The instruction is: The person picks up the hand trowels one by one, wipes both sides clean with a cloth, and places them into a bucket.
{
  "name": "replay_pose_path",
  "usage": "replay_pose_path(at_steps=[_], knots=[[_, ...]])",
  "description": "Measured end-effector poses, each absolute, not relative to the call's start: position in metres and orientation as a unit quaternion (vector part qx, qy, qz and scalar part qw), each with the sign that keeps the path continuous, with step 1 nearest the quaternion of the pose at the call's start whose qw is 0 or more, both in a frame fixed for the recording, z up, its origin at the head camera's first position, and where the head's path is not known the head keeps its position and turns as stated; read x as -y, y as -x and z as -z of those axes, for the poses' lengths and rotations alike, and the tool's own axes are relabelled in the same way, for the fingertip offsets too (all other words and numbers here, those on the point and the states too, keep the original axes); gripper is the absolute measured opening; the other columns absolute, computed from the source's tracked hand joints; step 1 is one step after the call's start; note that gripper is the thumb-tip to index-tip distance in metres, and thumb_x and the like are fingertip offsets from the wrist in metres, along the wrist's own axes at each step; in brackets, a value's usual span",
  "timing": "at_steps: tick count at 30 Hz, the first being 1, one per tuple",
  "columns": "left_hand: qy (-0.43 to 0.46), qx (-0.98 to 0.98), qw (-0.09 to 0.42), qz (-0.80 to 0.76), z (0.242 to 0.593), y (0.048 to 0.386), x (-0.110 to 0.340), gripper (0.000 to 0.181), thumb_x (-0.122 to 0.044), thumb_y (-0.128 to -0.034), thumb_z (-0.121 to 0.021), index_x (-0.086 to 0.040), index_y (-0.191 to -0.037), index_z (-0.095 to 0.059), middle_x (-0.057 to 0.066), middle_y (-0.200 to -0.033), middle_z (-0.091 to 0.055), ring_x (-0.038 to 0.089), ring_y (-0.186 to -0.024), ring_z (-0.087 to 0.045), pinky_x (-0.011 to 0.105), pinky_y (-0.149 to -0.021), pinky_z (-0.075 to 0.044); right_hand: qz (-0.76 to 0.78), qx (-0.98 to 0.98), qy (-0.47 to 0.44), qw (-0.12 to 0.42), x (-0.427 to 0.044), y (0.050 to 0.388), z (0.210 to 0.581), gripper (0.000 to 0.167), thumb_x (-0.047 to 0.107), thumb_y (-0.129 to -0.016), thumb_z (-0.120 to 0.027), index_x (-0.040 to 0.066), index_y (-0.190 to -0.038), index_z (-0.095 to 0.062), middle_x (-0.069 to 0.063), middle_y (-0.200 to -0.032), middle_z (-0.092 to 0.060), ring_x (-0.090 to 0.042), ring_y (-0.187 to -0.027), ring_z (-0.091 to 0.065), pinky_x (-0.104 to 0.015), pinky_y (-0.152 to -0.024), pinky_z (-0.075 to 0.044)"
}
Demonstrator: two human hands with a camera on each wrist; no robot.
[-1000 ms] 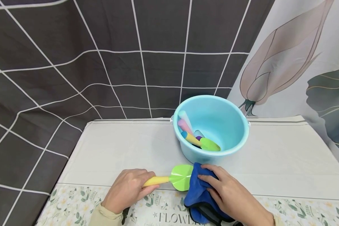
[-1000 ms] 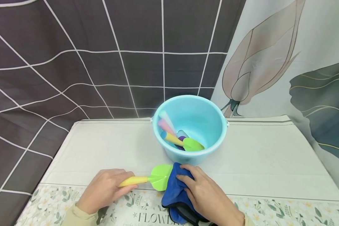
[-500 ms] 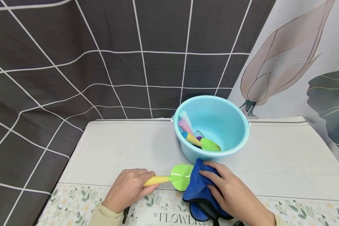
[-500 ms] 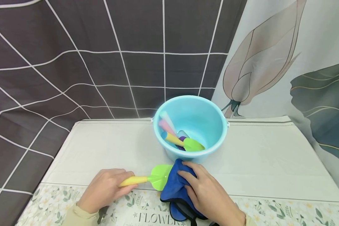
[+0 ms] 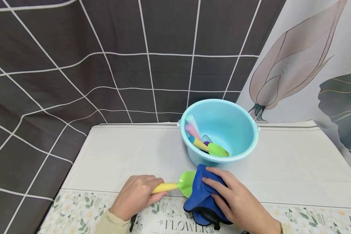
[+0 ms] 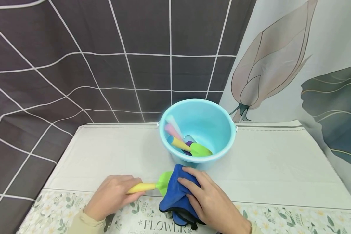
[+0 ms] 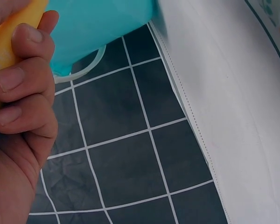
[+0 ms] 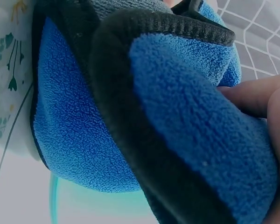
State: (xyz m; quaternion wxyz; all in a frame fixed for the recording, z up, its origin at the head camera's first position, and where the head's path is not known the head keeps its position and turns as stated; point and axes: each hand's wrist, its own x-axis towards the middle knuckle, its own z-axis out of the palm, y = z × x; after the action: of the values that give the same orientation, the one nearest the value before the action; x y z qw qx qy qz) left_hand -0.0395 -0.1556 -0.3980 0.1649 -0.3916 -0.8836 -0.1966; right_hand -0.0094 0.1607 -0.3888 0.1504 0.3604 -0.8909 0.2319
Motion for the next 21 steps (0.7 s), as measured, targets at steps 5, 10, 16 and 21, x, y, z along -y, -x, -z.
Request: replay_pose_path(at_steps=[5, 10, 16, 21], knots=[[0.389, 0.887, 0.158, 0.191, 0.4, 0.039, 0.154, 0.021, -0.027, -0.0773, -0.087, -0.018, -0.079, -0.068, -0.014, -0.063, -0.051, -0.005, -0.054, -0.034, 0.011, -0.049, -0.032, -0.224, 0.894, -0.363, 0.14, -0.158, 0.009, 0.39, 0.049, 0.044, -0.106, -0.03, 0.02, -0.138, -0.06, -0.003, -0.149, -0.045, -0.022, -0.129, -0.052, -0.022, -0.102, -0.044], [0.387, 0.889, 0.153, 0.191, 0.401, 0.04, 0.153, 0.021, -0.027, -0.0786, -0.086, -0.019, -0.078, -0.066, -0.014, -0.063, -0.049, -0.004, -0.054, -0.033, 0.012, -0.048, -0.032, -0.217, 0.903, -0.358, 0.1, -0.154, 0.008, 0.391, 0.044, 0.043, -0.105, -0.04, 0.019, -0.137, -0.06, -0.004, -0.15, -0.044, -0.023, -0.13, -0.052, -0.04, -0.092, -0.054], [0.385, 0.892, 0.141, 0.191, 0.399, 0.04, 0.152, 0.021, -0.028, -0.0799, -0.085, -0.019, -0.079, -0.067, -0.014, -0.062, -0.049, -0.005, -0.053, -0.032, 0.012, -0.048, -0.031, -0.209, 0.905, -0.361, 0.079, -0.147, 0.008, 0.389, 0.057, 0.014, -0.084, -0.081, 0.017, -0.137, -0.061, -0.004, -0.15, -0.045, -0.023, -0.13, -0.052, -0.04, -0.093, -0.054], [0.381, 0.896, 0.123, 0.191, 0.396, 0.041, 0.15, 0.02, -0.029, -0.0812, -0.085, -0.017, -0.08, -0.068, -0.014, -0.062, -0.049, -0.004, -0.053, -0.033, 0.012, -0.048, -0.031, -0.205, 0.901, -0.374, 0.073, -0.139, 0.009, 0.387, 0.056, 0.015, -0.083, -0.082, 0.015, -0.135, -0.063, -0.004, -0.15, -0.044, -0.022, -0.131, -0.051, -0.038, -0.095, -0.053]])
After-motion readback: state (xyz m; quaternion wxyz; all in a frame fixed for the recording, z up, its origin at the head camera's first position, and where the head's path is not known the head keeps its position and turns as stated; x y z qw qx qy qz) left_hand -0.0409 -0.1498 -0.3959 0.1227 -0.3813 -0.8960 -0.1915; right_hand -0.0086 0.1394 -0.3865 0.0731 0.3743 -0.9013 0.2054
